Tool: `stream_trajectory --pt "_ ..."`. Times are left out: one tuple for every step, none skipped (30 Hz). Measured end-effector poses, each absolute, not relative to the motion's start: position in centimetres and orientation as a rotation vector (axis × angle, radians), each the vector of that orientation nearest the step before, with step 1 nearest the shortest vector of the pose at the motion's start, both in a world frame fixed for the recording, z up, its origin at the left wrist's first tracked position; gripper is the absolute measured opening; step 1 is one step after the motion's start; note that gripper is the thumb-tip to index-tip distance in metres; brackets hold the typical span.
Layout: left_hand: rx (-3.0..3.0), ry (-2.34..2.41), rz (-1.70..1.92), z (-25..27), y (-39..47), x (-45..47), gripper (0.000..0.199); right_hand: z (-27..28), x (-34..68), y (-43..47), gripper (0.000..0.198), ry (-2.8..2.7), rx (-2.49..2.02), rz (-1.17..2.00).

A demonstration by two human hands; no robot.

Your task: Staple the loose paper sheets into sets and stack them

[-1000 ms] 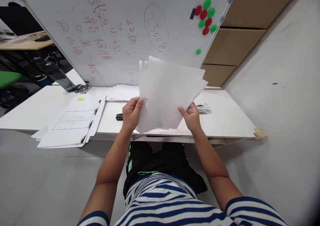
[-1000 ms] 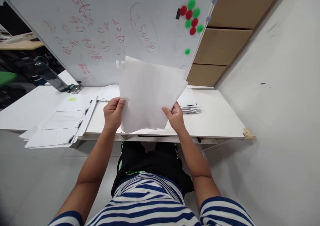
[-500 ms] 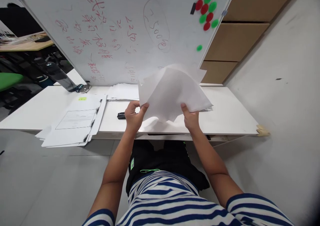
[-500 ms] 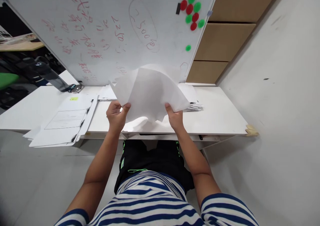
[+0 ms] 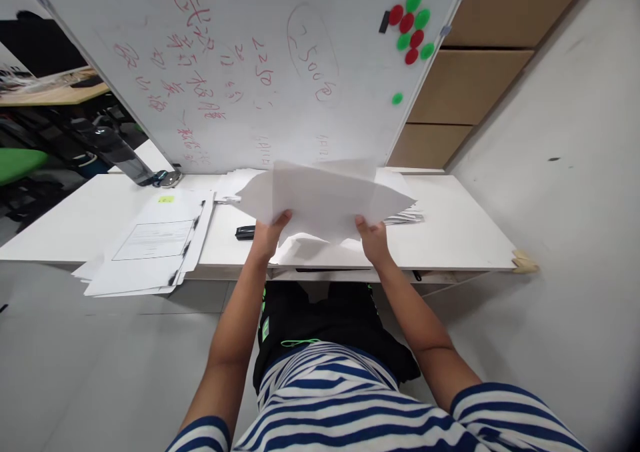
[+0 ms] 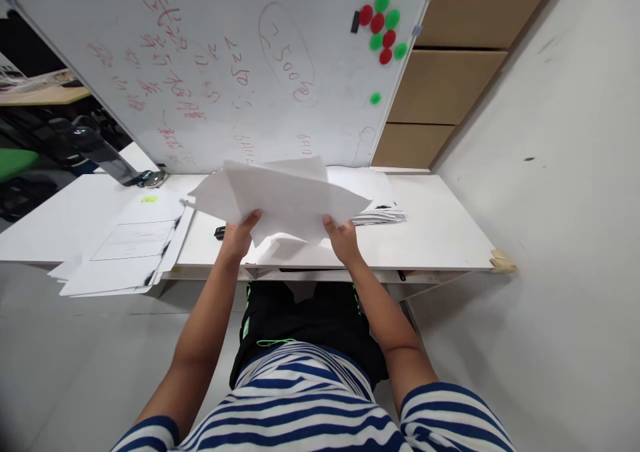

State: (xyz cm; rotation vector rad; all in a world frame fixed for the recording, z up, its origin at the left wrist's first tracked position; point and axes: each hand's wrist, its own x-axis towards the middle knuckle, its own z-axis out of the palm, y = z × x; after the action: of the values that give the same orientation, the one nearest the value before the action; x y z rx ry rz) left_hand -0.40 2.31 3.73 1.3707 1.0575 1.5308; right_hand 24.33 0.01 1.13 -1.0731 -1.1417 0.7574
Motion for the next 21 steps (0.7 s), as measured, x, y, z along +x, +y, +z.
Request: stream_trajectory --pt "1.335 1.096 1.580 3.3 2.3 -0.4 0.050 0.7 24.4 0.1 0.049 -1.163 -1.101 0.772" --pt "1.305 1.145 1.609 3.0 2.3 -0.3 0.049 0.5 24.5 0.2 0.050 -1.172 -1.130 0.779" --pt "1.285 1.197 1.610 2.8 2.3 -0.3 0.048 0.4 24.5 0.3 0.050 -1.172 -1.152 0.778" --pt "1.277 1.240 1.594 2.7 2.2 -0.3 0.047 0.4 24.6 0.4 0.050 -1.169 -1.164 0.771" --pt "1.278 1.270 1.569 2.7 2.1 -0.3 0.047 0.6 24.6 0.5 0.050 -1.170 -1.165 0.761" --pt "1.283 1.288 1.546 2.9 2.0 -0.3 0.046 1.0 24.5 0.6 0.049 -1.173 -1.158 0.746" --pt "1.293 1.295 1.530 3.1 1.9 -0.3 0.046 1.4 24.4 0.7 0.048 -1.174 -1.142 0.727" --pt "1.303 1.296 1.522 3.3 1.8 -0.3 0.046 1.8 24.2 0.7 0.046 -1.177 -1.119 0.707" --pt "1.312 1.295 1.522 3.6 1.7 -0.3 0.046 2.2 24.0 0.7 0.045 -1.183 -1.092 0.691" --pt "1.321 1.291 1.523 3.9 1.6 -0.3 0.045 2.5 23.8 0.7 0.044 -1.191 -1.064 0.680" --pt "1.329 1.287 1.523 4.2 1.5 -0.3 0.044 2.7 23.6 0.6 0.043 -1.202 -1.041 0.672" --pt "1.335 1.283 1.521 4.4 1.3 -0.3 0.043 2.9 23.4 0.6 0.042 -1.214 -1.025 0.667" --pt "1.340 1.281 1.516 4.5 1.2 -0.2 0.043 2.9 23.2 0.5 0.041 -1.228 -1.018 0.663" --pt "1.342 1.283 1.510 4.6 1.2 -0.2 0.043 3.0 23.0 0.4 0.041 -1.239 -1.017 0.657" --pt "1.341 1.287 1.508 4.6 1.1 -0.2 0.043 2.9 23.0 0.3 0.040 -1.248 -1.020 0.643" --pt "1.338 1.292 1.507 4.6 1.1 -0.2 0.043 2.9 22.9 0.3 0.041 -1.253 -1.023 0.621" --pt "1.335 1.298 1.507 4.5 1.1 -0.2 0.043 2.8 22.9 0.4 0.041 -1.254 -1.026 0.596" --pt "1.332 1.304 1.505 4.4 1.1 -0.2 0.043 2.6 22.8 0.4 0.041 -1.249 -1.029 0.572" --pt "1.329 1.310 1.504 4.3 1.1 -0.2 0.042 2.5 22.8 0.5 0.041 -1.236 -1.031 0.557" --pt "1.324 1.314 1.502 4.2 1.1 -0.2 0.042 2.3 22.8 0.6 0.041 -1.219 -1.031 0.556" --pt "1.320 1.315 1.500 4.2 1.1 -0.1 0.041 2.1 22.7 0.6 0.041 -1.198 -1.028 0.569"
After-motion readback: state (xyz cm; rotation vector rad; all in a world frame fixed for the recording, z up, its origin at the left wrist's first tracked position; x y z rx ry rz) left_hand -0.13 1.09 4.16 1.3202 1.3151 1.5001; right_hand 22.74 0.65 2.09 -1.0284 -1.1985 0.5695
